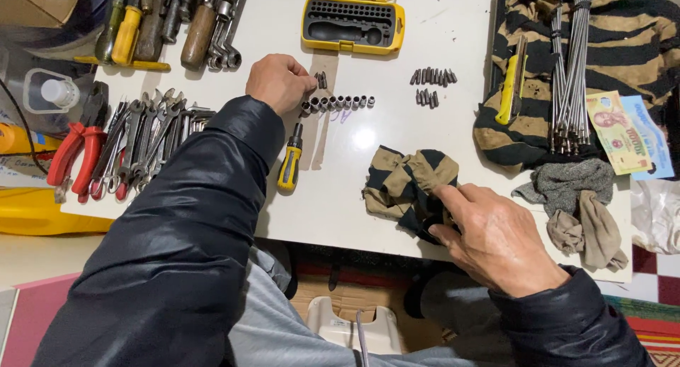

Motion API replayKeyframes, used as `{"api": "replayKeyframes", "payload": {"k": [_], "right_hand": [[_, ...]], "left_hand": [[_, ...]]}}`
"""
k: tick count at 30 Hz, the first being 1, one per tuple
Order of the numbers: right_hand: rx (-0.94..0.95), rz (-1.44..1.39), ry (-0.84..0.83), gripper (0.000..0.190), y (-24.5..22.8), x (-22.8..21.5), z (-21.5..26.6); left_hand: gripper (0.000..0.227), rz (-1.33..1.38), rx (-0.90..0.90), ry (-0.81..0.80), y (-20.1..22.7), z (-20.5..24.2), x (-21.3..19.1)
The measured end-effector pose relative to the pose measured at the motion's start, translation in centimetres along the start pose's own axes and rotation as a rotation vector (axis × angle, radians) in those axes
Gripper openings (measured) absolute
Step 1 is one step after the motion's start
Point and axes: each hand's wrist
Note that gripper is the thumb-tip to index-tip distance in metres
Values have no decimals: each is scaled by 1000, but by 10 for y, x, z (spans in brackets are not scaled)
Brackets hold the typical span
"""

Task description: Inspecting and manipulating a camouflage glove on a workbench

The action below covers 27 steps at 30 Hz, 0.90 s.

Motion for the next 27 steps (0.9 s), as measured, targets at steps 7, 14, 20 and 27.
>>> {"api": "replayKeyframes", "payload": {"k": [7, 14, 20, 27], "right_hand": [[5, 1, -7, 50, -2, -2, 0], [-9, -3, -7, 48, -1, -1, 0], [3, -6, -13, 53, -1, 1, 0], [14, -13, -25, 56, 0, 2, -1]], "left_hand": [[17, -16, 6, 0, 2, 1, 0], [17, -31, 5, -1, 1, 0, 1], [16, -51, 43, 24, -2, -3, 5], [16, -47, 39, 27, -5, -7, 8]]}}
Point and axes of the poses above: each hand's wrist, its own z-axis away from the middle knuckle, its own x-axis out of the palm, y = z × x, and after that the axes turned 6 degrees about y, right-handed
